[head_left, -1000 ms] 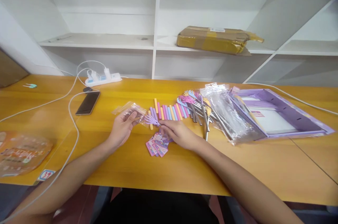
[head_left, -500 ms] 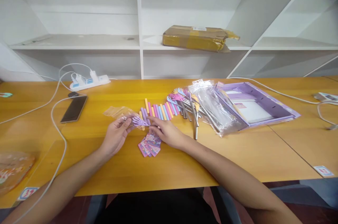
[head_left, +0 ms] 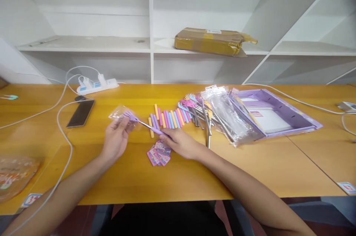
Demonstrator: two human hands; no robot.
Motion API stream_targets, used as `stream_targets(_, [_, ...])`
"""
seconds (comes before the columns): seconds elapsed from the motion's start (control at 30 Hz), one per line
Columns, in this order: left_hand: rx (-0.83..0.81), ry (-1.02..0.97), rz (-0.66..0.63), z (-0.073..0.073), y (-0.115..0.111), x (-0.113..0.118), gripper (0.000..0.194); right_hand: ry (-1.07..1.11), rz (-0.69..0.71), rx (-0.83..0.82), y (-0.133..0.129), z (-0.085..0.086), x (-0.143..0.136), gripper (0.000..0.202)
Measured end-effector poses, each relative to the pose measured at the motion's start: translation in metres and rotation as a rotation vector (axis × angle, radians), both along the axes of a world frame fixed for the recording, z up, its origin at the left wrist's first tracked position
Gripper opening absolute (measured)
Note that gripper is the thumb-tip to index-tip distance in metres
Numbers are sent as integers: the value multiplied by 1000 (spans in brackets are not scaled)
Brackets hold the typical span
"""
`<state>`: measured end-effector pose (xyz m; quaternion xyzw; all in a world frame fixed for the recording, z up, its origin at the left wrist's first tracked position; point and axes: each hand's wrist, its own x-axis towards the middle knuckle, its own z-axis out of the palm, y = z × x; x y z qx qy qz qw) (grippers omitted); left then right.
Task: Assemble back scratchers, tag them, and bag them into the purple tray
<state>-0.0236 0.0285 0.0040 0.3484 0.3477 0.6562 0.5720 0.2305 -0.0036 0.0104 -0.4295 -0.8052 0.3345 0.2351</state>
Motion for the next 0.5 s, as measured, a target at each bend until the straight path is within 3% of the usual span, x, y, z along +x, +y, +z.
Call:
stream_targets(0.07, [20, -27, 62, 6, 10, -8, 25, -1, 33, -29, 2, 3, 4, 31])
stream_targets(0.13, [-3, -20, 41, 7, 13, -12, 27, 24, 33, -45, 3, 3, 5, 31])
stream_targets(0.4, [-79, 213, -331, -24, -20, 11, 30, 54, 30, -24, -6, -7, -14, 26])
stream_targets(0.5, [-81, 270, -367, -24, -27, 15, 29, 125, 23, -62, -10, -11, -19, 20])
